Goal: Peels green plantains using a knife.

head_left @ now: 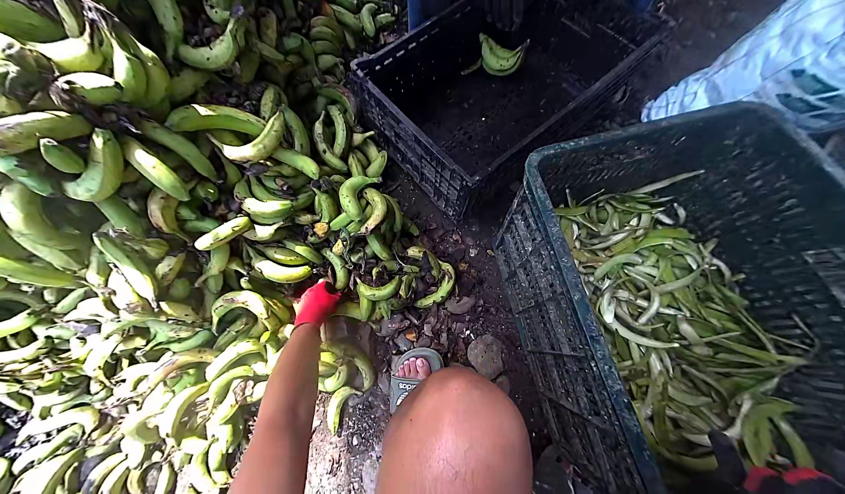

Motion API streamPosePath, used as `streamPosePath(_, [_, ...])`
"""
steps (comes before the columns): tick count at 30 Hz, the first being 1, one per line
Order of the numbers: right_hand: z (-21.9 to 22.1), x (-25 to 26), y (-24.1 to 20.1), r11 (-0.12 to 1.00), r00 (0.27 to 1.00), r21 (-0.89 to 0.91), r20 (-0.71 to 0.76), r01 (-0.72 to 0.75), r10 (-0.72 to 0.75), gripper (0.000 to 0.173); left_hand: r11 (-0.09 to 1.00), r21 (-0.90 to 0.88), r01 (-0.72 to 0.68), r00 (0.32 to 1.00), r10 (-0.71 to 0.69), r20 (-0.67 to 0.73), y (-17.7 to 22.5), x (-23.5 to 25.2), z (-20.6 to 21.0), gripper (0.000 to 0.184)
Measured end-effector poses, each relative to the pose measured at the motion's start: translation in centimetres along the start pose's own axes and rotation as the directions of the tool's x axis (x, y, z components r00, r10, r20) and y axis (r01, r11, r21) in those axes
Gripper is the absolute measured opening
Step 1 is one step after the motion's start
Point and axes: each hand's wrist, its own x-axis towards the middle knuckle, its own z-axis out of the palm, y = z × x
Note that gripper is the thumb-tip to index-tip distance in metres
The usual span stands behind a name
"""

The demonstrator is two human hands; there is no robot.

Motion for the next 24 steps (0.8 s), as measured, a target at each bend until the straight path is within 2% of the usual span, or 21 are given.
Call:
streamPosePath(3, [-1.0, -0.3, 0.3, 0.994, 0.997, 0.107, 0.067, 0.024, -0.031, 0.035, 0.998, 0.055, 0.033, 0.998, -0.035, 0.046, -0.1, -0.8, 0.4, 0.048])
streamPosePath(7, [-1.3, -0.3, 0.5, 0.982, 0.993, 0.184, 0.093, 0.049, -0.067, 0.032, 0.997, 0.066, 0.029, 0.997, -0.033, 0.070, 0.9, -0.7, 1.4, 0.063])
streamPosePath(15, [-1.3, -0.6, 0.3, 0.977, 0.990, 0.211, 0.131, 0.031, -0.060, 0.035, 0.998, 0.006, -0.070, 0.998, 0.070, 0.009, 0.2, -0.7, 2.1, 0.048])
streamPosePath(20, [-0.5, -0.5, 0.5, 0.986, 0.989, 0.148, 0.119, 0.073, -0.092, 0.040, 0.986, 0.117, -0.117, 0.993, 0.119, -0.012, -0.5, -3.0, 1.2, 0.045])
streamPosePath(24, [-0.4, -0.9, 0.5, 0.991, 0.994, 0.123, 0.086, 0.056, -0.066, 0.041, 0.945, 0.287, -0.155, 0.988, 0.153, 0.029, -2.6, -6.0, -2.0, 0.041])
